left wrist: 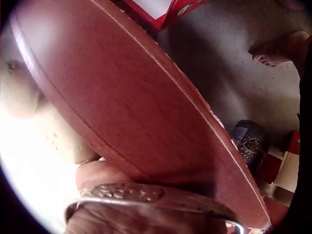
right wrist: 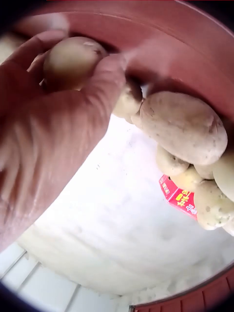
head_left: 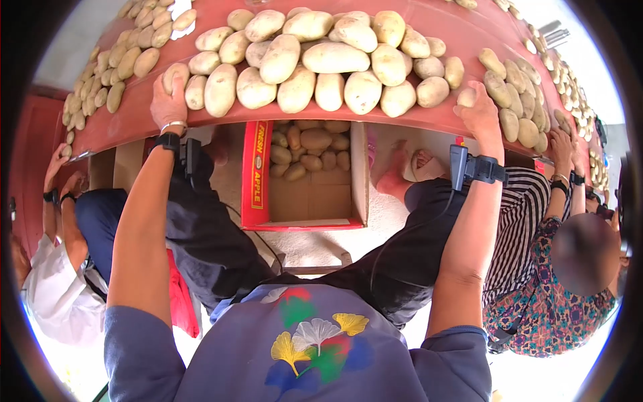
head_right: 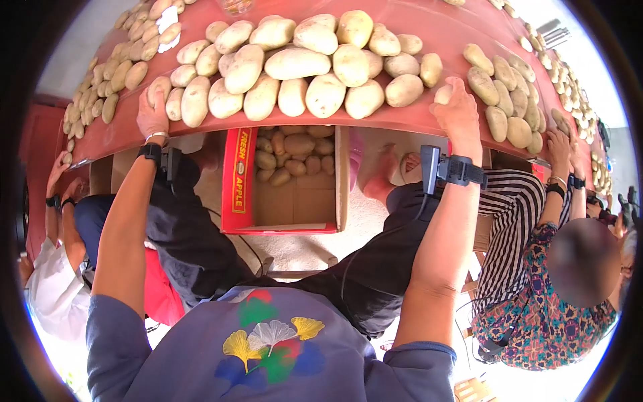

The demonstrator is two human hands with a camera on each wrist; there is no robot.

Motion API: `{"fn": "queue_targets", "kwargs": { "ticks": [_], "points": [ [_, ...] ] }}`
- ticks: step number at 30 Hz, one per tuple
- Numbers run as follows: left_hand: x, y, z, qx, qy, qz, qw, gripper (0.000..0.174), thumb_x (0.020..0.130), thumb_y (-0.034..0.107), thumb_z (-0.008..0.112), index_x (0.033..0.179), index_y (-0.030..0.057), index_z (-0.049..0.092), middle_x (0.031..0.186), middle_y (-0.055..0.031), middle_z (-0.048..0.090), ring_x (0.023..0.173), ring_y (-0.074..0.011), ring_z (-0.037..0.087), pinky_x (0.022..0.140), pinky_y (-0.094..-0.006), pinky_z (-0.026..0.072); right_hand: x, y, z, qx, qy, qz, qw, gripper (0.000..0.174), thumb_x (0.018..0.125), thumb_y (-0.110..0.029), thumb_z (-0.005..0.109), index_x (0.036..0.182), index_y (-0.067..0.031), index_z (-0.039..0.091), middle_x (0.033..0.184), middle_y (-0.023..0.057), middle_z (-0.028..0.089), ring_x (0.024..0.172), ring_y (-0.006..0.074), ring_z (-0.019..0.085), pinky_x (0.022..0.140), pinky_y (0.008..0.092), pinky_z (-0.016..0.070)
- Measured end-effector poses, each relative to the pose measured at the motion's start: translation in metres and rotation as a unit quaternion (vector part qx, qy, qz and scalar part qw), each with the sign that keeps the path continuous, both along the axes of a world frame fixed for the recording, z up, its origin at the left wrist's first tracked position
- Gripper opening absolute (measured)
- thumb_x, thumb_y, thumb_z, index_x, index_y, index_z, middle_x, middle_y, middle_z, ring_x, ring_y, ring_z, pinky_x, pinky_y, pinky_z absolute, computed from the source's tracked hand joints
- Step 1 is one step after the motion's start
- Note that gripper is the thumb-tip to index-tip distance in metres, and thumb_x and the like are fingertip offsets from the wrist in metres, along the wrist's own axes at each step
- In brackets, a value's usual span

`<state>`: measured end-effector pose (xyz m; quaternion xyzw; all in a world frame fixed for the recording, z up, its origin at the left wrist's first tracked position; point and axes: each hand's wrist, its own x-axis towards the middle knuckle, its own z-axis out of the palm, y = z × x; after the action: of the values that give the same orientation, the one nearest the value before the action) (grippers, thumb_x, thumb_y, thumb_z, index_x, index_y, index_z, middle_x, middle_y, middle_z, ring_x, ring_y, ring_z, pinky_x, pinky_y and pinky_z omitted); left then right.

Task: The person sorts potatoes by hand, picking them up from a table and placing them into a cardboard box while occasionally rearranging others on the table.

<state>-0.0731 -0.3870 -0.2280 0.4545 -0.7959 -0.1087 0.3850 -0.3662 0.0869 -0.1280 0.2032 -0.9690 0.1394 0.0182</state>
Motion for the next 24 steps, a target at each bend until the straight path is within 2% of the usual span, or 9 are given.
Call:
{"fn": "queue_targets", "kwargs": {
  "ticks": [2, 6, 7, 10, 13, 16, 18, 21, 24],
  "points": [
    [-0.001, 0.000, 0.000, 0.006, 0.008, 0.000, 1.000, 0.053, 0.083, 0.053, 0.052, 0.118, 0.0139, 0.055, 0.103, -0.0231, 0.063, 0.096, -0.0434, 0.058, 0.083, -0.0479, 0.0453, -0.008, 0.007, -0.009, 0.012, 0.050, -0.009, 0.999, 0.059, 0.071, -0.019, 0.068, 0.124, -0.0080, 0.046, 0.116, 0.0213, 0.057, 0.110, 0.0365, 0.052, 0.093, 0.0417, 0.0416],
    [-0.001, 0.005, 0.002, 0.012, 0.012, -0.003, 1.000, 0.052, 0.083, 0.053, 0.051, 0.117, 0.0137, 0.056, 0.104, -0.0224, 0.063, 0.097, -0.0431, 0.058, 0.084, -0.0473, 0.0451, -0.004, 0.009, 0.003, -0.086, -0.019, 0.092, 0.992, 0.051, 0.075, -0.024, 0.067, 0.121, -0.0078, 0.052, 0.111, 0.0182, 0.057, 0.107, 0.0311, 0.054, 0.093, 0.0375, 0.0405],
    [-0.001, 0.003, 0.001, 0.009, 0.009, -0.003, 1.000, 0.052, 0.083, 0.053, 0.051, 0.117, 0.0137, 0.056, 0.104, -0.0222, 0.063, 0.097, -0.0429, 0.058, 0.084, -0.0472, 0.0451, -0.004, 0.007, 0.006, -0.107, -0.078, 0.065, 0.989, 0.048, 0.079, -0.028, 0.066, 0.118, -0.0042, 0.054, 0.109, 0.0168, 0.058, 0.105, 0.0283, 0.054, 0.093, 0.0355, 0.0403],
    [0.001, -0.002, -0.001, -0.009, 0.006, 0.002, 1.000, 0.052, 0.084, 0.053, 0.051, 0.118, 0.0134, 0.056, 0.104, -0.0219, 0.063, 0.096, -0.0424, 0.059, 0.083, -0.0471, 0.0457, -0.018, 0.004, -0.010, -0.169, -0.069, 0.056, 0.982, 0.048, 0.082, -0.036, 0.060, 0.118, -0.0041, 0.054, 0.115, 0.0208, 0.058, 0.111, 0.0350, 0.052, 0.094, 0.0416, 0.0405],
    [-0.001, -0.001, -0.002, -0.004, 0.009, -0.004, 1.000, 0.052, 0.084, 0.052, 0.051, 0.118, 0.0132, 0.056, 0.104, -0.0216, 0.063, 0.095, -0.0420, 0.059, 0.082, -0.0471, 0.0464, -0.025, -0.001, -0.026, -0.152, 0.044, 0.022, 0.987, 0.055, 0.083, -0.047, 0.055, 0.117, -0.0027, 0.055, 0.113, 0.0203, 0.060, 0.109, 0.0364, 0.054, 0.094, 0.0431, 0.0408],
    [-0.002, -0.001, -0.002, -0.012, 0.018, -0.017, 1.000, 0.052, 0.084, 0.052, 0.052, 0.118, 0.0130, 0.056, 0.102, -0.0223, 0.063, 0.094, -0.0425, 0.059, 0.081, -0.0474, 0.0467, -0.043, -0.013, -0.023, -0.075, 0.013, -0.033, 0.997, 0.061, 0.081, -0.054, 0.054, 0.115, -0.0034, 0.058, 0.113, 0.0215, 0.060, 0.109, 0.0378, 0.054, 0.092, 0.0458, 0.0416],
    [0.001, -0.003, -0.003, -0.028, 0.009, -0.022, 0.999, 0.052, 0.084, 0.052, 0.052, 0.118, 0.0128, 0.056, 0.102, -0.0228, 0.063, 0.094, -0.0432, 0.059, 0.081, -0.0478, 0.0463, -0.032, -0.029, 0.000, 0.023, -0.024, -0.049, 0.998, 0.065, 0.078, -0.061, 0.052, 0.104, -0.0032, 0.065, 0.110, 0.0225, 0.061, 0.106, 0.0381, 0.056, 0.090, 0.0463, 0.0432],
    [-0.002, 0.000, 0.001, -0.010, -0.006, 0.000, 1.000, 0.053, 0.084, 0.052, 0.051, 0.118, 0.0120, 0.055, 0.103, -0.0237, 0.062, 0.095, -0.0445, 0.058, 0.083, -0.0485, 0.0449, -0.041, -0.040, -0.004, 0.049, -0.006, -0.069, 0.996, 0.074, 0.076, -0.065, 0.050, 0.104, 0.0011, 0.065, 0.107, 0.0223, 0.063, 0.104, 0.0380, 0.058, 0.089, 0.0447, 0.0437],
    [-0.002, -0.001, 0.001, -0.003, -0.004, 0.000, 1.000, 0.054, 0.083, 0.052, 0.051, 0.119, 0.0118, 0.054, 0.105, -0.0239, 0.062, 0.096, -0.0441, 0.057, 0.084, -0.0482, 0.0444, -0.043, -0.044, -0.004, 0.032, -0.024, -0.109, 0.993, 0.072, 0.076, -0.064, 0.049, 0.103, 0.0014, 0.065, 0.107, 0.0212, 0.063, 0.104, 0.0373, 0.058, 0.089, 0.0449, 0.0434]
  ]
}}
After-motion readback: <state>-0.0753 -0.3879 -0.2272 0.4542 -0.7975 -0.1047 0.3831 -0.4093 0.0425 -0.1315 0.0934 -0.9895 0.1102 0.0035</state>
